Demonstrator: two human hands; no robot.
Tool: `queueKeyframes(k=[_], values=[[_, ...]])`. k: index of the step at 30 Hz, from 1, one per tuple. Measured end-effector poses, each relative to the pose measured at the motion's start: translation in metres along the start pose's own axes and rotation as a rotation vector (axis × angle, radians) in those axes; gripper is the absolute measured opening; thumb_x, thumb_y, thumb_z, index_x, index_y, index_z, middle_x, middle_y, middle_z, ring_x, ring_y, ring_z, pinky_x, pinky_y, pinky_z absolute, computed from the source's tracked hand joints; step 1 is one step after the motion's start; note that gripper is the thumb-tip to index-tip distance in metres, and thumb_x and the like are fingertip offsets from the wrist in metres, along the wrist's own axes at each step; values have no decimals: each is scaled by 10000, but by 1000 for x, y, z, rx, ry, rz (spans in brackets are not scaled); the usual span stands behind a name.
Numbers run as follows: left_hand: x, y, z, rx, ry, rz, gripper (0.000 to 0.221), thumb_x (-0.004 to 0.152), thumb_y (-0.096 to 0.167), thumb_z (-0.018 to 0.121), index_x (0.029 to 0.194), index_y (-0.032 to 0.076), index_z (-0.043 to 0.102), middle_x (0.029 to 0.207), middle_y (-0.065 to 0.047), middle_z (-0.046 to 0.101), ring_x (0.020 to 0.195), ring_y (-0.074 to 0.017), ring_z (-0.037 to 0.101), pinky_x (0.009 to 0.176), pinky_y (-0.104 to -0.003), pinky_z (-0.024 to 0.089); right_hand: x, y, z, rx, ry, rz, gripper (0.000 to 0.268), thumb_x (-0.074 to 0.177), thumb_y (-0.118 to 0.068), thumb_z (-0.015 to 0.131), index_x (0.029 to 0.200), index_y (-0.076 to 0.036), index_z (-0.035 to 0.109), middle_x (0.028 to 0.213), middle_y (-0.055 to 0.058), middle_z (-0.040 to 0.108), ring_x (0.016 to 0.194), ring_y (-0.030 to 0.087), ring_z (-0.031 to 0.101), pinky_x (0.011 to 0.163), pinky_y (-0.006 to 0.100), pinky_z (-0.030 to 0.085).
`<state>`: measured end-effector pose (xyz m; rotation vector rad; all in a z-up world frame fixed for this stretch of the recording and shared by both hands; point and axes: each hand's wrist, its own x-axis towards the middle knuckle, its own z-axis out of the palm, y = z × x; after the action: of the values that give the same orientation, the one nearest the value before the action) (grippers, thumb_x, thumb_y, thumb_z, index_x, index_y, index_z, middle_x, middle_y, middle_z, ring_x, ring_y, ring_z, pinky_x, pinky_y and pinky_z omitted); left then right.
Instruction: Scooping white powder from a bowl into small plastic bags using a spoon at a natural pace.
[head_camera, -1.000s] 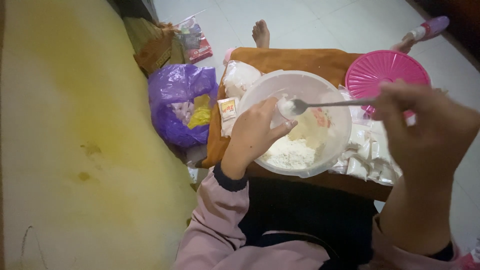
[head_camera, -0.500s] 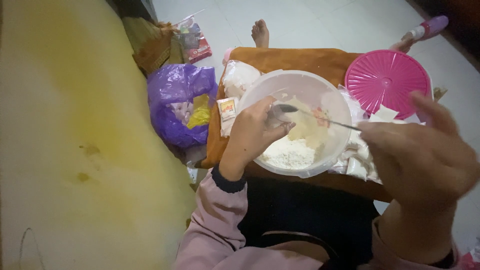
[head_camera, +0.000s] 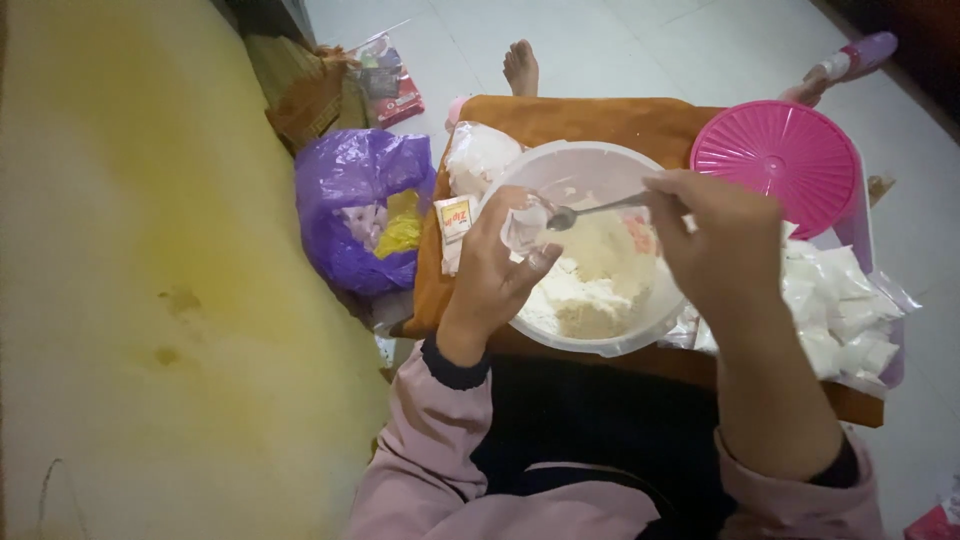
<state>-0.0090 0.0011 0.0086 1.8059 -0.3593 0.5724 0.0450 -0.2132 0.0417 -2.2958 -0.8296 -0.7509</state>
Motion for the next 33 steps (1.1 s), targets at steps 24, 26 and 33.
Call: queueKeyframes(k=[24, 26, 33], values=[[-3, -23, 3, -125, 60, 45, 330, 972, 447, 611, 1039, 125, 583, 943, -88, 639, 954, -258, 673, 903, -431, 560, 8, -1, 32, 3, -558, 224, 164, 982, -1, 664, 1099, 35, 774, 852, 245, 757, 817, 425, 750, 751, 464, 617], [-3, -23, 3, -132, 56, 41, 323, 968, 436, 621, 1040, 123, 583, 944, -83, 642, 958, -255, 672, 903, -429, 558, 10, -4, 30, 0, -568, 232, 170, 978, 0, 663, 1103, 35, 773, 856, 246, 758, 815, 427, 750, 747, 466, 617], [-3, -24, 4, -132, 51, 25, 321, 959, 413, 646, 1060, 115, 586, 949, -84, 650, 969, -250, 663, 900, -437, 545, 9, 0, 31, 10, -595, 248, 165, 950, -2, 694, 1086, 41, 778, 870, 264, 760, 830, 444, 752, 747, 484, 617]])
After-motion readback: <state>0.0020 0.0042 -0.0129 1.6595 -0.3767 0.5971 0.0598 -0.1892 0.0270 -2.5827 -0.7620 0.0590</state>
